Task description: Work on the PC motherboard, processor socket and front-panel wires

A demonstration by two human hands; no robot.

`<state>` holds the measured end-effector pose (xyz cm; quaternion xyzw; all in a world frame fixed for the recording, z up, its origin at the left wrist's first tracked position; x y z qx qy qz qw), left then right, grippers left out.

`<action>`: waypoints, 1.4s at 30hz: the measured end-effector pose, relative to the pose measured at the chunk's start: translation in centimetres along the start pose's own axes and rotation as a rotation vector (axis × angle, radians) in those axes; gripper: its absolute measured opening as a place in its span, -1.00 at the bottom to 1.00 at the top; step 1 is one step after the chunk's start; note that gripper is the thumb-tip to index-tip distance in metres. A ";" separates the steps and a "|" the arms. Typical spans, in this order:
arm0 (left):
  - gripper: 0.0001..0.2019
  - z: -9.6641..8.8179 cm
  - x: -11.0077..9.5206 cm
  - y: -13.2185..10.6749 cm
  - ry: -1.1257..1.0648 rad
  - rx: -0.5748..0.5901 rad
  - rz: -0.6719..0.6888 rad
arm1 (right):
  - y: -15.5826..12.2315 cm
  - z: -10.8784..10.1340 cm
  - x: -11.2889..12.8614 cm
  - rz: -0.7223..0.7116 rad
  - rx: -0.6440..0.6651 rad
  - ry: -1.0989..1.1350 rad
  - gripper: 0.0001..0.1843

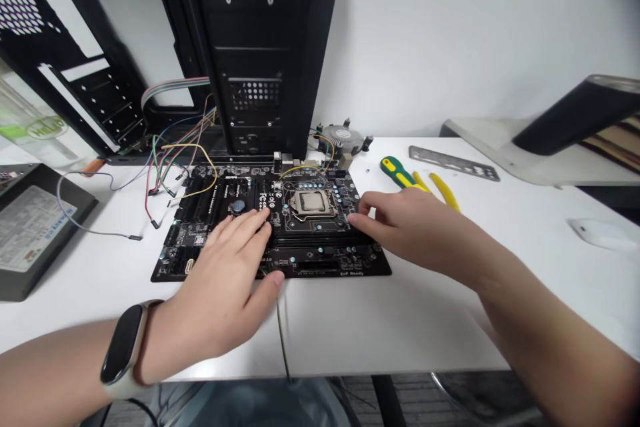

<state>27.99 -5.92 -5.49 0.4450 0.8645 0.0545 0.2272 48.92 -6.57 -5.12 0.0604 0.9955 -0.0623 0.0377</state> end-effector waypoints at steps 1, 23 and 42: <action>-0.45 0.1 0.0 -0.1 -0.009 0.004 -0.004 | 0.0 0.0 0.0 -0.002 -0.004 -0.007 -0.60; -0.41 0.6 -0.1 0.3 -0.115 0.078 0.006 | 0.0 -0.3 0.3 -0.024 -0.020 -0.010 -0.57; -0.63 -0.4 2.6 1.8 -0.142 0.032 0.000 | -0.2 0.2 -0.9 0.029 0.053 0.045 -0.55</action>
Point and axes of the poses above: each hand's wrist, its own y-axis towards the middle knuckle, its own z-axis out of the palm, x = y × z, the point moved 8 cm from there along y, towards the middle knuckle, and after that the axes turned 12 degrees about -y, right-handed, at the moved point
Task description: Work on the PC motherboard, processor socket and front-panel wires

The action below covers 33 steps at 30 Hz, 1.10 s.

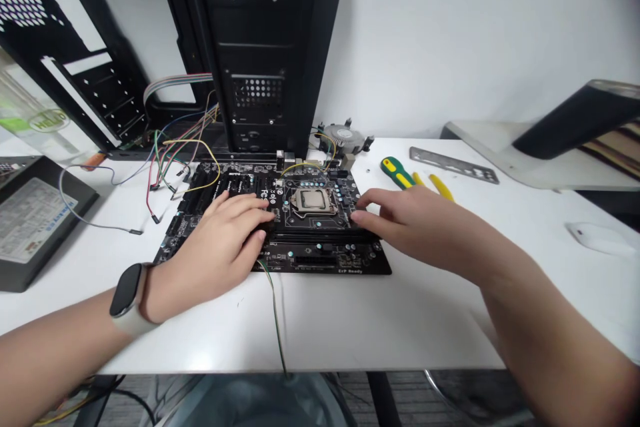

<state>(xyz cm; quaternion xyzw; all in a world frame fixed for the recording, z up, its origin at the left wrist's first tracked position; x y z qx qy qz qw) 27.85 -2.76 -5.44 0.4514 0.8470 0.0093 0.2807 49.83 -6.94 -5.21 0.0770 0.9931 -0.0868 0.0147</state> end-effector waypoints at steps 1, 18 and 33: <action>-0.64 0.0 0.2 0.1 -0.002 -0.009 0.014 | 0.0 0.1 -0.1 0.005 0.013 -0.021 -0.54; -0.59 1.1 0.3 0.4 0.131 0.076 0.086 | -0.6 -0.3 0.9 -0.063 0.099 0.124 -0.51; -0.62 1.0 -0.1 0.4 0.160 0.063 0.058 | -0.5 -0.4 1.5 -0.082 0.070 0.096 -0.50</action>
Point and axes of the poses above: each hand's wrist, its own y-axis towards the middle knuckle, its own z-axis out of the palm, x = y × z, the point moved 8 cm from there along y, towards the middle knuckle, and after that the axes turned 12 degrees about -y, right-handed, at the moved point
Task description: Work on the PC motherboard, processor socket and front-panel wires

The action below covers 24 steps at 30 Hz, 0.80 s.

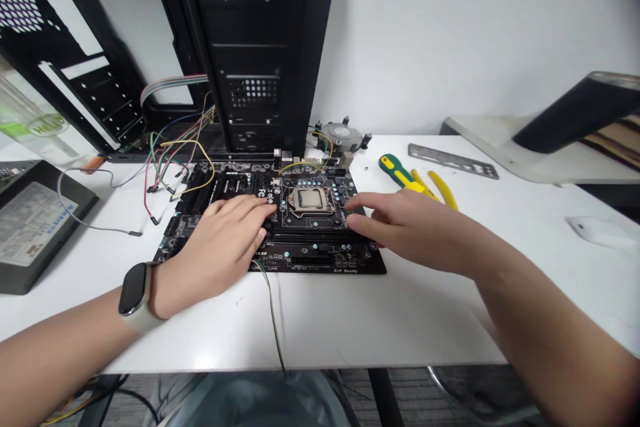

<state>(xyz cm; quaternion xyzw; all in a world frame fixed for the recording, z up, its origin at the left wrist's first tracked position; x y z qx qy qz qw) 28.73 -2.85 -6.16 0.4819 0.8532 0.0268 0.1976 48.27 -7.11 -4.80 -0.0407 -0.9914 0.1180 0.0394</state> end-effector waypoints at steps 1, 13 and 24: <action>-0.63 0.0 0.0 0.0 0.004 0.001 -0.003 | 0.0 0.0 0.0 -0.002 0.004 -0.004 -0.50; -0.62 0.1 0.3 0.1 -0.035 0.027 -0.057 | 0.2 0.0 -0.3 0.035 -0.021 0.015 -0.51; -0.63 0.2 0.6 0.1 -0.145 0.063 -0.085 | 0.4 -0.1 0.0 0.012 -0.049 -0.032 -0.51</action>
Point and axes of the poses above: each hand's wrist, its own y-axis towards the middle knuckle, its own z-axis out of the palm, x = y × z, the point moved 8 cm from there along y, towards the middle knuckle, and after that the axes turned 12 degrees about -y, right-handed, at the moved point
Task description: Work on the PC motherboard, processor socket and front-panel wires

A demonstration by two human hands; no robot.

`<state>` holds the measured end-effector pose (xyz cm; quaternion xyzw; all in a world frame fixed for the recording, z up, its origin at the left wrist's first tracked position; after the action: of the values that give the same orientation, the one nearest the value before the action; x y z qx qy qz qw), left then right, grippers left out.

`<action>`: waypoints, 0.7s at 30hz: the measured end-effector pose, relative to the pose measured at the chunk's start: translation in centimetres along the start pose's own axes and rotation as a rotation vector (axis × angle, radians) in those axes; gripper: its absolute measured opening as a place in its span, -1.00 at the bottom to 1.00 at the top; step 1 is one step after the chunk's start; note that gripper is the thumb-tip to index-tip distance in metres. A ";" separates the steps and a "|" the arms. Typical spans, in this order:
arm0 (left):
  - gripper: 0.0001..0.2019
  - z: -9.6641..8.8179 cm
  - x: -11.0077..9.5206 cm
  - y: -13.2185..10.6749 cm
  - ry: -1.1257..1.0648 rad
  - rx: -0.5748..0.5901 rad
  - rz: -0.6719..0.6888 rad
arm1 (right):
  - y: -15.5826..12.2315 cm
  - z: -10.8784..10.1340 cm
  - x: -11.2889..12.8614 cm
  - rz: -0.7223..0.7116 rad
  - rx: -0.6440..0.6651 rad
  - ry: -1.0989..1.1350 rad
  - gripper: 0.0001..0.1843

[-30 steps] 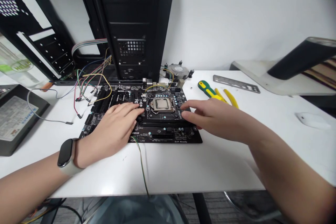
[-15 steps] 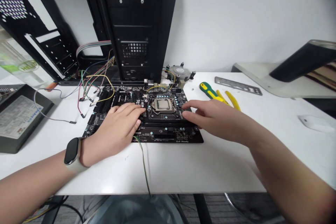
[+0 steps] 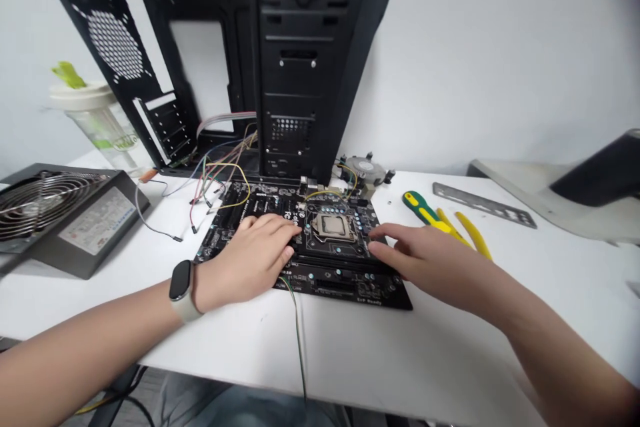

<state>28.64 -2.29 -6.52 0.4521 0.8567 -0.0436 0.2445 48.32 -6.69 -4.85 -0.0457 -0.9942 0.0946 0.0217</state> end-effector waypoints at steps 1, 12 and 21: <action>-0.64 -0.1 0.0 0.0 -0.019 -0.003 -0.010 | 0.0 0.0 -0.1 -0.001 -0.011 0.002 -0.51; -0.63 -9.0 3.5 -0.7 -0.143 -0.349 -0.211 | 0.7 -0.1 -1.4 0.099 -0.057 -0.041 -0.43; -0.69 -12.3 7.3 -4.2 0.115 -0.214 -0.485 | 0.5 -0.2 0.5 -0.136 -0.395 -0.050 -0.52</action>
<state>17.15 4.35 0.27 0.2069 0.9522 0.0158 0.2242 47.90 -6.16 -4.77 0.0206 -0.9945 -0.1028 -0.0061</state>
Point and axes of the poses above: each hand's wrist, its own y-axis towards the middle knuckle, its own z-axis out of the palm, x = y × z, the point moved 8 cm from there along y, towards the middle knuckle, and after that the axes turned 12 degrees about -y, right-handed, at the moved point
